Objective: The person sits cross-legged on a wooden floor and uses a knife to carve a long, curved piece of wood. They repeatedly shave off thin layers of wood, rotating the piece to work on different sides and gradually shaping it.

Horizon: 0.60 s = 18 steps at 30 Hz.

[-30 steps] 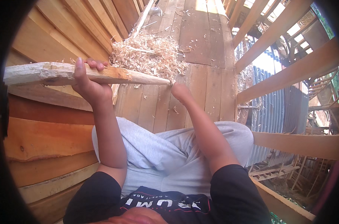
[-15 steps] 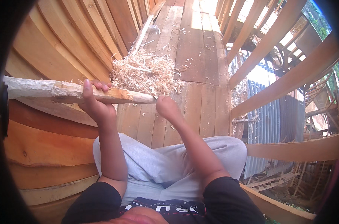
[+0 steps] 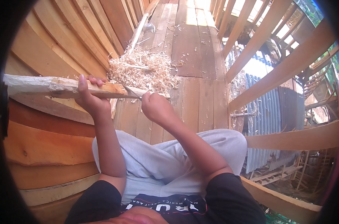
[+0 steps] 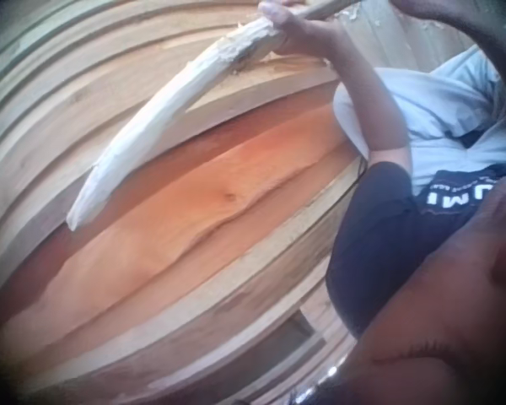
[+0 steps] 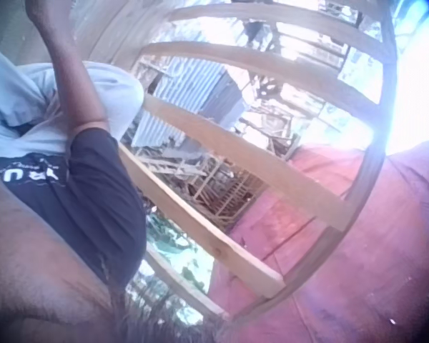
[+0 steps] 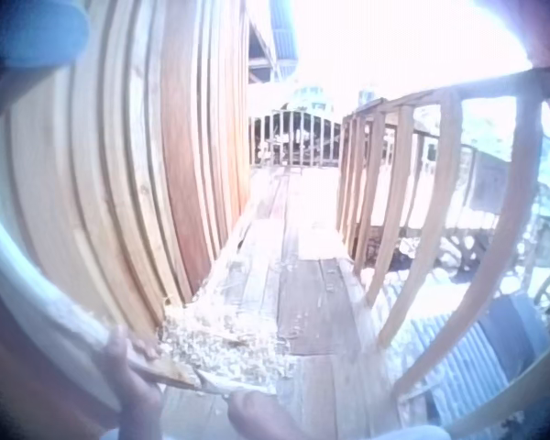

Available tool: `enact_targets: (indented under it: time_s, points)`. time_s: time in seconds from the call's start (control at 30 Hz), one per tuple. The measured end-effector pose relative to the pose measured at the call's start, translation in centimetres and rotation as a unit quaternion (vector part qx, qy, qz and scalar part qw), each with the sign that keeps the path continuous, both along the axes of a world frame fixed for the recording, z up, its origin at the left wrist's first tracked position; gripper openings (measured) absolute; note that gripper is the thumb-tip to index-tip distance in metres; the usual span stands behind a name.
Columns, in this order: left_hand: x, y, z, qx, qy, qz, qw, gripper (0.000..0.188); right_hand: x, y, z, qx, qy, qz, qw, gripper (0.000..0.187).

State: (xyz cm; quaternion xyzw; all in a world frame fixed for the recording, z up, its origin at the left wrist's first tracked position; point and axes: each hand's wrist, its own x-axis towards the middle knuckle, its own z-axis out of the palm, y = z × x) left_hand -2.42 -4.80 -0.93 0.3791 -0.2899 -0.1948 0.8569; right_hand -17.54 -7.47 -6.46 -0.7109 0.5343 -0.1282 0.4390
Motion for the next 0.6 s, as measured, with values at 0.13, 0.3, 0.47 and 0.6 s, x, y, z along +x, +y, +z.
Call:
enact_targets:
  time_s: [0.13,0.3,0.47,0.6]
  points:
    - [-0.8,-0.6,0.1,-0.003,-0.002,-0.009,1.000,0.023,-0.7,-5.0,-14.1,-0.035,0.023,-0.153,0.987,0.053]
    - [0.0,-0.1,-0.5,-0.004,-0.036,-0.023,0.999,0.022,-3.7,-6.1,-16.4,0.077,0.118,-0.021,0.990,0.042]
    - [-2.0,-0.4,-0.1,-0.006,-0.016,-0.018,1.000,0.023,-1.7,-3.5,-10.5,0.013,0.039,-0.074,0.996,0.045]
    - [0.0,0.4,-0.3,0.005,-0.020,-0.004,1.000,0.023,0.1,-0.6,-0.6,0.034,0.017,-0.012,0.999,0.052]
